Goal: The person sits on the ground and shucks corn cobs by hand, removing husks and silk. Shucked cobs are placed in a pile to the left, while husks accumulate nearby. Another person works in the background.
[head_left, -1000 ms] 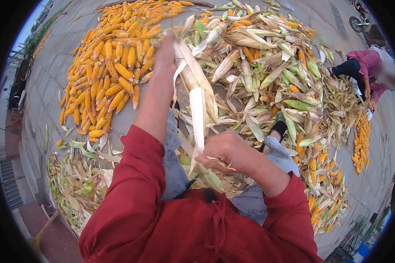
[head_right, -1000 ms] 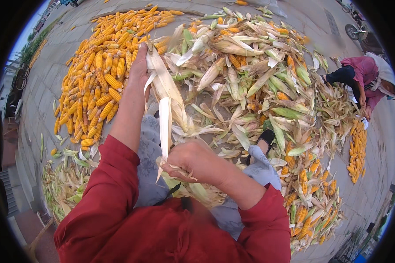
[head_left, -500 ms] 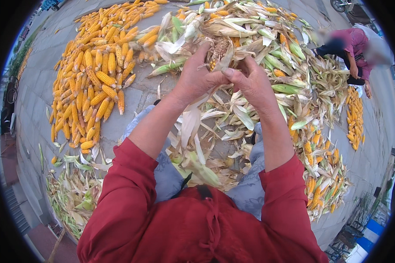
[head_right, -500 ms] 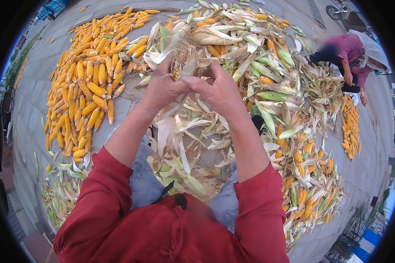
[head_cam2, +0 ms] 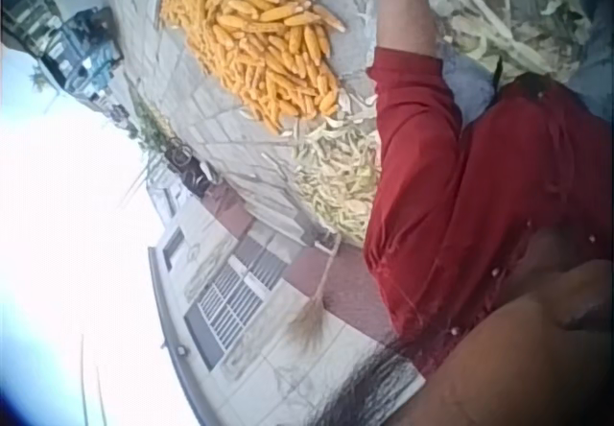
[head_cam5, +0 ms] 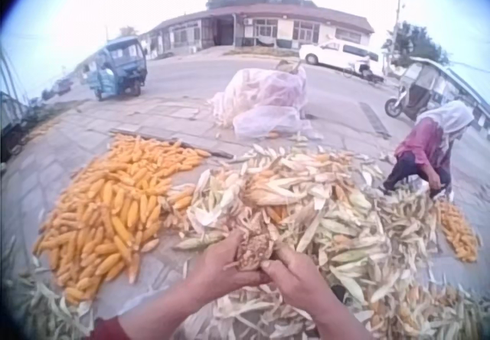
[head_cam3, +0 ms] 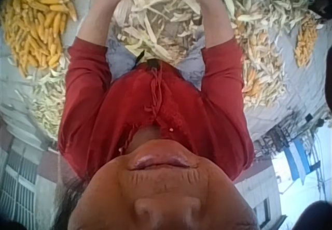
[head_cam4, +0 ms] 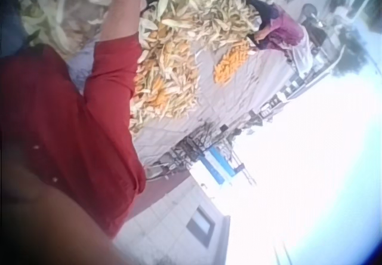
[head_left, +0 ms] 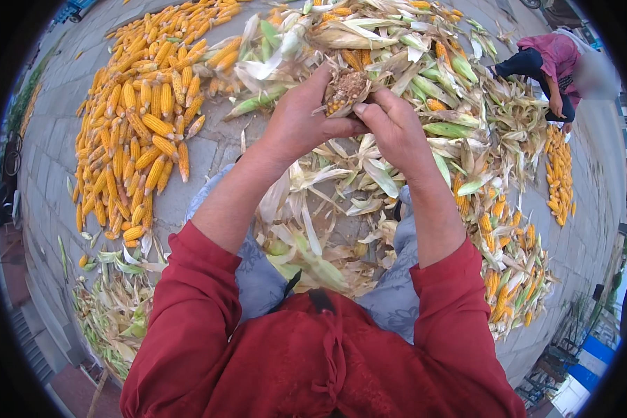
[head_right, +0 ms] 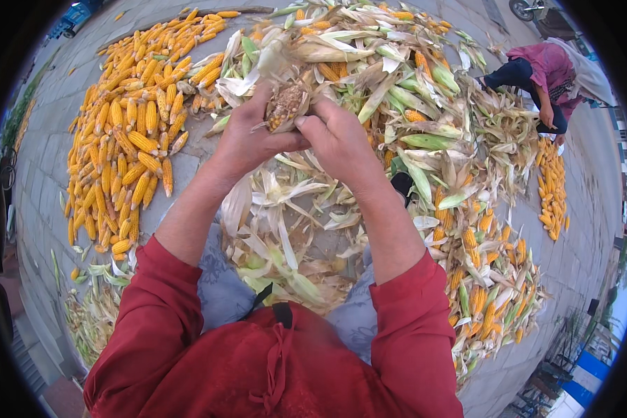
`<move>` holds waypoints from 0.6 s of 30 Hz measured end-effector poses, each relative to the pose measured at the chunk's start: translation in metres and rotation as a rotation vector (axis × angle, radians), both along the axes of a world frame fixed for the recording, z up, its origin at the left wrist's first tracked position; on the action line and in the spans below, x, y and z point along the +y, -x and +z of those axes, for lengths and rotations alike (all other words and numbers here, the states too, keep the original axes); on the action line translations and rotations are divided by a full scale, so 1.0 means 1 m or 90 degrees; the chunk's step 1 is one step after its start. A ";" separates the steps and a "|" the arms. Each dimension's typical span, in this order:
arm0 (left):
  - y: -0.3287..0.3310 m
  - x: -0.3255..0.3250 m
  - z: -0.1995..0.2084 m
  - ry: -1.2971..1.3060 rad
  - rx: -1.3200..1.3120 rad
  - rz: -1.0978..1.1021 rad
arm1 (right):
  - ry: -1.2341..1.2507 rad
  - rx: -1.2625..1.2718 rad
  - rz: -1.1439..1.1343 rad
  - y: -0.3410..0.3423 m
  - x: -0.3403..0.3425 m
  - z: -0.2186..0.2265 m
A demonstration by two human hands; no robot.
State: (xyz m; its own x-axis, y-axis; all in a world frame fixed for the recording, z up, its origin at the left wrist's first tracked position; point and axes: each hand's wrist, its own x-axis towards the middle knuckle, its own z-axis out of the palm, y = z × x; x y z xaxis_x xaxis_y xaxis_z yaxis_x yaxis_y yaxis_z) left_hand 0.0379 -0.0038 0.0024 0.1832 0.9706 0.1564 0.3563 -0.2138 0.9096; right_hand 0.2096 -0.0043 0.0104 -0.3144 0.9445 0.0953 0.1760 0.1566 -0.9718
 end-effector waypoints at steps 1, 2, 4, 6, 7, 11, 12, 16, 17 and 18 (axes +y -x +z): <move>0.000 0.001 -0.003 0.004 0.008 0.002 | 0.019 0.015 -0.008 0.002 -0.001 -0.001; -0.002 0.002 -0.003 0.006 0.014 0.000 | 0.036 0.028 -0.020 0.004 -0.001 -0.001; -0.003 -0.003 0.001 -0.022 0.080 -0.002 | 0.033 0.017 -0.055 0.011 -0.003 -0.005; -0.007 -0.006 0.003 -0.033 0.109 -0.005 | -0.012 -0.031 -0.104 0.015 -0.006 -0.015; -0.010 -0.006 0.001 -0.029 0.105 -0.007 | -0.010 -0.042 -0.114 0.014 -0.004 -0.018; -0.008 -0.005 0.005 0.011 0.069 -0.015 | 0.042 0.003 -0.107 0.010 0.002 -0.021; -0.006 -0.004 0.002 0.034 0.004 -0.019 | 0.069 0.039 -0.105 0.010 0.003 -0.020; 0.007 0.009 -0.003 0.160 -0.316 -0.024 | 0.275 0.304 -0.110 0.009 0.005 -0.007; 0.006 0.011 -0.008 0.182 -0.414 0.012 | 0.293 0.372 -0.102 0.007 0.007 -0.010; 0.006 0.012 -0.012 0.202 -0.511 0.050 | 0.302 0.410 -0.100 0.006 0.008 -0.012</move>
State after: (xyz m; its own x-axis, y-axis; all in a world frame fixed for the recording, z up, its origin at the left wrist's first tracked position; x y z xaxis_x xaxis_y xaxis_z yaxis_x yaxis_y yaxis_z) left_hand 0.0318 0.0086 -0.0096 0.0646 0.9954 -0.0710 -0.4161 0.0915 0.9047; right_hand 0.2039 0.0039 -0.0017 -0.1958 0.9580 -0.2095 -0.4538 -0.2779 -0.8467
